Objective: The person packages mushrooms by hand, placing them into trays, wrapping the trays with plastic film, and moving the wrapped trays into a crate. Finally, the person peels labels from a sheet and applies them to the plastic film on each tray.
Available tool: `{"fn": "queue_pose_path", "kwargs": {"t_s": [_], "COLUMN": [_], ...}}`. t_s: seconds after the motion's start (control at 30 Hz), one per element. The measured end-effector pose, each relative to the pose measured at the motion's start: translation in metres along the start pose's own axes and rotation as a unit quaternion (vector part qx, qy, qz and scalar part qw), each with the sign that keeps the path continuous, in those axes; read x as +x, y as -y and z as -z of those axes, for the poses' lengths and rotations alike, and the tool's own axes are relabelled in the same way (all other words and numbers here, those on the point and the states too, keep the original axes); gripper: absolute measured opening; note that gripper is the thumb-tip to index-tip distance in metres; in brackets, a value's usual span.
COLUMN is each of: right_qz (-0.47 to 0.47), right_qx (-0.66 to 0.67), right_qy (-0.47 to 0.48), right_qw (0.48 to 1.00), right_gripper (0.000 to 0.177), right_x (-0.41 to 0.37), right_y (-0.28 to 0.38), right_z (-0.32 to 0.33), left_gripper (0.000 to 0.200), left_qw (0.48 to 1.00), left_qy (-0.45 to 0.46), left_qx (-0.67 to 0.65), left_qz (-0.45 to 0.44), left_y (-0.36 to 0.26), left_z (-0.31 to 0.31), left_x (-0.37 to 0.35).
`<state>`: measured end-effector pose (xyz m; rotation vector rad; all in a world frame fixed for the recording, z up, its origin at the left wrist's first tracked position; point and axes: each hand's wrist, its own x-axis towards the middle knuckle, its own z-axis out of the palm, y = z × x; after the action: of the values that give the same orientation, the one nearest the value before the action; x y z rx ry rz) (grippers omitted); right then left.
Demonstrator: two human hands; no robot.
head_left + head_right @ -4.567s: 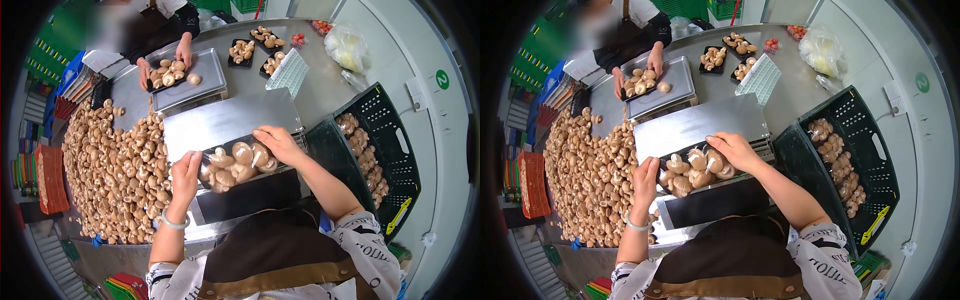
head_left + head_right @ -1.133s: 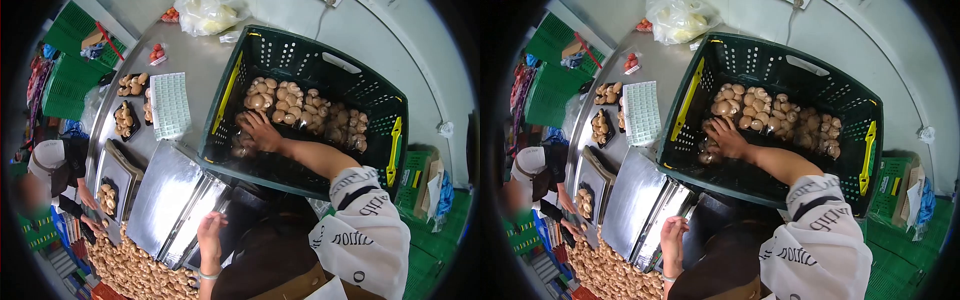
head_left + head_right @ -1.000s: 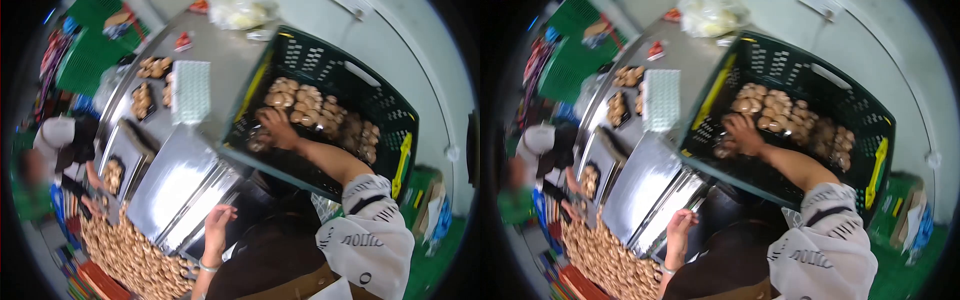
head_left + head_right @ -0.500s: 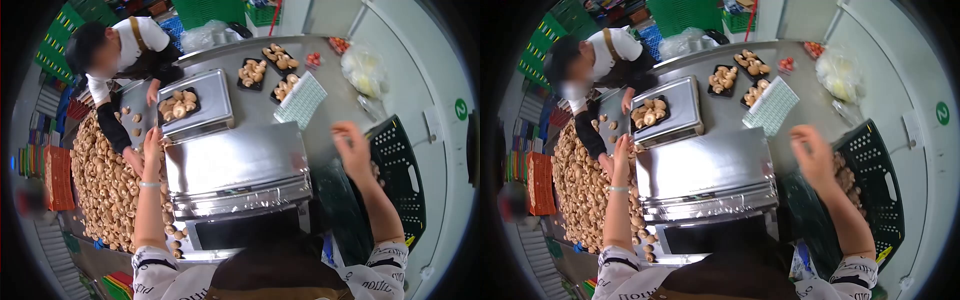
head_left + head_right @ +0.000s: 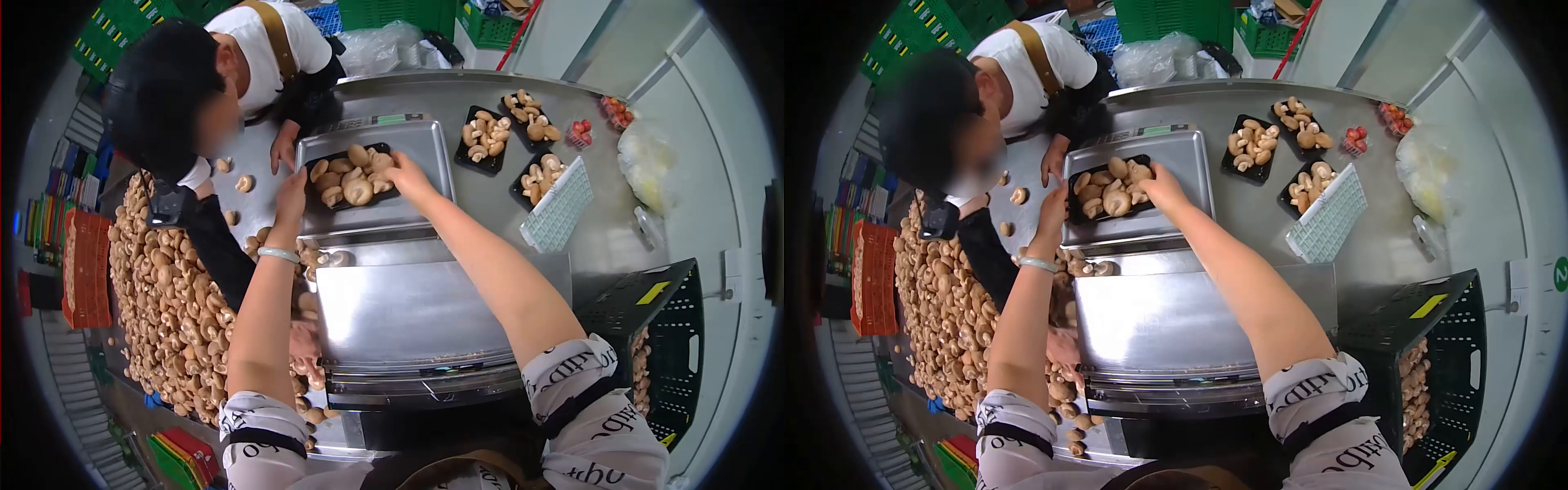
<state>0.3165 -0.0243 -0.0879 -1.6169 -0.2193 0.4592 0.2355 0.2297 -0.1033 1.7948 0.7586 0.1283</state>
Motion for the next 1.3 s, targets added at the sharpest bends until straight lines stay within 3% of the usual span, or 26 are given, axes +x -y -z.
{"fn": "queue_pose_path", "kwargs": {"t_s": [0.07,0.1,0.27,0.37,0.53,0.67,0.7,0.8,0.83,0.87,0.93,1.03,1.07,1.13,1.17,1.2,1.27,1.3], "right_qz": [0.008,0.013,0.044,0.008,-0.069,-0.05,-0.098,-0.026,-0.011,0.022,0.09,0.044,0.018,-0.037,-0.001,0.031,0.087,0.039], "right_qx": [-0.022,-0.056,-0.17,-0.152,-0.108,-0.083,-0.05,-0.033,-0.072,-0.163,-0.34,-0.427,-0.476,-0.567,-0.556,-0.53,-0.504,-0.426], "right_qy": [-0.012,-0.015,-0.05,-0.052,-0.048,-0.069,-0.059,-0.043,-0.044,-0.077,-0.139,-0.192,-0.177,-0.145,-0.165,-0.159,-0.139,-0.103], "right_qw": [1.0,0.998,0.983,0.987,0.991,0.993,0.992,0.998,0.996,0.983,0.926,0.882,0.861,0.81,0.814,0.833,0.848,0.898], "right_gripper": [0.065,0.066,0.067,0.062,0.064,0.06,0.062,0.067,0.066,0.061,0.052,0.025,0.026,0.029,0.034,0.034,0.028,0.026], "right_x": [-0.003,-0.006,-0.076,-0.154,-0.273,-0.326,-0.337,-0.351,-0.36,-0.373,-0.399,-0.434,-0.44,-0.447,-0.443,-0.438,-0.426,-0.425], "right_y": [-0.004,-0.003,0.022,0.052,0.034,0.02,0.022,-0.002,-0.001,0.009,0.031,0.023,0.018,0.009,-0.007,-0.021,-0.027,-0.026], "right_z": [0.0,0.004,0.045,0.074,0.109,0.116,0.117,0.127,0.133,0.139,0.156,0.178,0.174,0.161,0.151,0.144,0.133,0.14], "left_gripper": [0.037,0.039,0.049,0.054,0.05,0.048,0.049,0.055,0.049,0.042,0.024,0.013,0.015,0.018,0.023,0.023,0.022,0.023], "left_qw": [1.0,0.997,0.996,0.991,0.984,0.978,0.978,0.985,0.988,0.99,0.976,0.934,0.9,0.882,0.894,0.867,0.914,0.959], "left_qy": [-0.016,-0.007,0.036,0.093,0.156,0.192,0.193,0.172,0.153,0.134,0.042,-0.082,-0.094,-0.068,-0.074,-0.114,-0.048,0.025], "left_qx": [-0.021,-0.08,-0.081,-0.097,-0.081,-0.074,-0.073,-0.021,-0.013,-0.005,0.144,0.284,0.336,0.366,0.352,0.375,0.307,0.238], "left_qz": [-0.016,-0.005,-0.001,-0.013,0.038,-0.017,-0.017,-0.004,-0.024,-0.046,-0.158,-0.202,-0.263,-0.289,-0.268,-0.307,-0.26,-0.151], "left_y": [0.004,0.005,-0.048,-0.059,-0.054,-0.034,-0.024,-0.004,-0.002,-0.003,-0.011,0.017,0.022,0.031,0.037,0.048,0.048,0.047], "left_z": [-0.01,-0.013,-0.024,-0.027,-0.047,-0.055,-0.054,-0.044,-0.034,-0.023,0.008,0.033,0.032,0.014,-0.001,-0.016,-0.021,-0.016], "left_x": [-0.004,-0.007,-0.098,-0.163,-0.263,-0.315,-0.322,-0.335,-0.342,-0.349,-0.37,-0.394,-0.401,-0.414,-0.416,-0.415,-0.408,-0.402]}}
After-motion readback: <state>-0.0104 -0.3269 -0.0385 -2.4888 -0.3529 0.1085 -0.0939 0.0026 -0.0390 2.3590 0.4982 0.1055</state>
